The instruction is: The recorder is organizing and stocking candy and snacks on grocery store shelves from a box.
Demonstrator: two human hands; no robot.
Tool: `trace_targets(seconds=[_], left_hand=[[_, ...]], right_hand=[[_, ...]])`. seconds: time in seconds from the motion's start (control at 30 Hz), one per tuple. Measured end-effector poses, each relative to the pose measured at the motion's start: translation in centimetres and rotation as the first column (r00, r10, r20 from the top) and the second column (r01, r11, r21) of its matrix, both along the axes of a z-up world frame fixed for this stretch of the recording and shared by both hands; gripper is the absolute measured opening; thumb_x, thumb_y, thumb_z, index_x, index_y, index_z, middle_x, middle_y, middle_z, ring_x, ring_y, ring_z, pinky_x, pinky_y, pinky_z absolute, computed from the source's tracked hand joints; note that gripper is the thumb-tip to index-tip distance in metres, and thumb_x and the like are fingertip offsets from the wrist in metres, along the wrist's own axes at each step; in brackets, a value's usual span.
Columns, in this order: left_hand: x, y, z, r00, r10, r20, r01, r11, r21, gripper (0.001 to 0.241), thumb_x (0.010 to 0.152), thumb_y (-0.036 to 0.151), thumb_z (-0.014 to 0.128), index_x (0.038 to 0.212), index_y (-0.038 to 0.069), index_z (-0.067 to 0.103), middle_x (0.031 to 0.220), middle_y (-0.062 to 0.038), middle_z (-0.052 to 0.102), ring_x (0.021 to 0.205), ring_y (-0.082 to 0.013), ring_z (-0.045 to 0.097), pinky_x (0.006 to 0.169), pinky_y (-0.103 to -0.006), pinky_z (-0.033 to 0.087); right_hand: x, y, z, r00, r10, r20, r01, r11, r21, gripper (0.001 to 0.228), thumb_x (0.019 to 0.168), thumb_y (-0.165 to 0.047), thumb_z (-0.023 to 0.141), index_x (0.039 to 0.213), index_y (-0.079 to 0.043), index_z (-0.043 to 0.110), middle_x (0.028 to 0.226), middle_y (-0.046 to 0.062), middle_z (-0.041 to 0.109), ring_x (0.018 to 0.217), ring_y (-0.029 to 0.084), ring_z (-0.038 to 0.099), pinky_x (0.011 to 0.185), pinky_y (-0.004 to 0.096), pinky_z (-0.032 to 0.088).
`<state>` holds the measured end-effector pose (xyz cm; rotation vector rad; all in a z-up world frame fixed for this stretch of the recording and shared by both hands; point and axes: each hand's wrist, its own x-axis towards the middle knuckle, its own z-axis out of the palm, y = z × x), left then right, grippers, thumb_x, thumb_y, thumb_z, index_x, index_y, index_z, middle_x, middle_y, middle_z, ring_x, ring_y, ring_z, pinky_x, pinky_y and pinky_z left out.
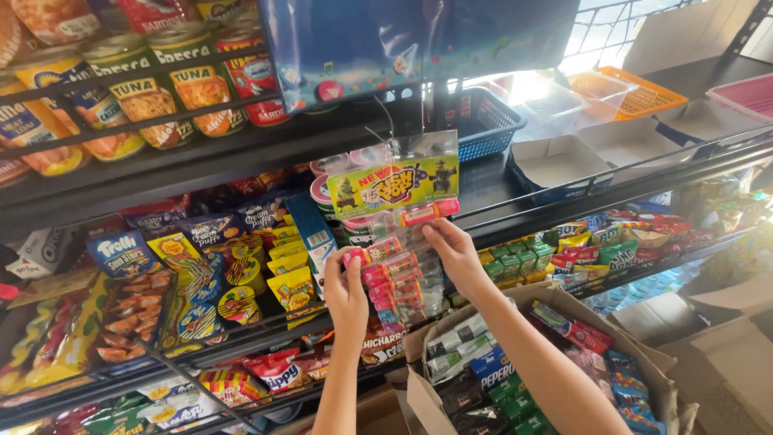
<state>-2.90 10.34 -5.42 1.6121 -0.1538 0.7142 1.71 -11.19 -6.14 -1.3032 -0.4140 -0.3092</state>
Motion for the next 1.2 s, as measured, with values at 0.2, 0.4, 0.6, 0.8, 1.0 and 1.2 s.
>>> trace_targets(seconds=[0.2,0.4,0.6,0.8,1.0,1.2], left_hand=[[-0.7,-0.9,0.4,0.978,-0.066,0.196,0.084,0.993,-0.087,0.018,0.11,0.015,0.055,0.121,0.002,0.061,0.113,-0.004,0.064,0.097,-0.0088,0.059,0.087,-0.0234,0.048],[-1.4,-0.3,0.1,0.991,-0.127,-0.03,0.116,0.962,-0.247,0.02,0.104,0.015,0.059,0.121,0.005,0.063,0.095,0.001,0.058,0.069,-0.005,0.04,0.06,-0.0217,0.034],[-3.3,-2.2,0.5,0.99,-0.141,-0.023,0.126,0.94,-0.316,0.019,0.105,0.018,0.059,0.12,0.007,0.061,0.087,0.005,0.055,0.062,-0.001,0.034,0.053,-0.0206,0.028],[-4.7,-3.3,1.4,0.989,-0.136,-0.062,0.109,0.942,-0.317,0.022,0.109,0.025,0.056,0.122,0.008,0.061,0.076,0.007,0.042,0.058,-0.0024,0.027,0.051,-0.0229,0.022],[-4.4,-2.7,1.4,0.977,-0.206,-0.051,0.174,0.914,-0.367,0.021,0.106,0.024,0.059,0.118,0.006,0.061,0.082,0.006,0.053,0.061,-0.0025,0.032,0.052,-0.0239,0.027],[-4.7,-0.9,0.9,0.997,-0.074,-0.038,0.068,0.986,-0.149,0.022,0.106,0.021,0.063,0.121,0.006,0.067,0.086,0.002,0.056,0.073,-0.0058,0.045,0.066,-0.0236,0.04]], right_hand=[[-0.4,1.8,-0.3,0.995,-0.093,-0.043,0.097,0.988,0.117,0.018,0.106,-0.015,0.061,0.112,0.001,0.067,0.1,-0.002,0.069,0.093,0.005,0.06,0.084,0.023,0.048],[-2.2,2.8,-0.1,0.977,-0.209,-0.042,0.211,0.975,0.072,0.022,0.11,-0.018,0.053,0.12,-0.002,0.063,0.094,0.0,0.067,0.086,0.006,0.058,0.076,0.022,0.046],[-5.3,2.7,-0.5,0.968,-0.245,0.06,0.236,0.964,0.125,0.029,0.109,-0.012,0.053,0.136,-0.005,0.043,0.108,0.004,0.061,0.1,0.008,0.057,0.087,0.023,0.046],[-7.0,1.1,-0.9,0.965,-0.209,0.156,0.186,0.971,0.151,0.024,0.109,-0.006,0.056,0.13,-0.004,0.044,0.109,0.004,0.06,0.102,0.009,0.056,0.091,0.023,0.045],[-6.8,0.9,0.4,0.985,-0.17,-0.029,0.173,0.963,0.206,0.014,0.103,-0.006,0.059,0.117,-0.004,0.057,0.099,0.0,0.064,0.088,0.007,0.057,0.08,0.023,0.048],[-6.1,2.7,-0.2,0.974,-0.227,0.012,0.218,0.949,0.228,0.01,0.105,-0.006,0.061,0.114,-0.004,0.058,0.096,-0.002,0.062,0.089,0.005,0.056,0.08,0.021,0.046]])
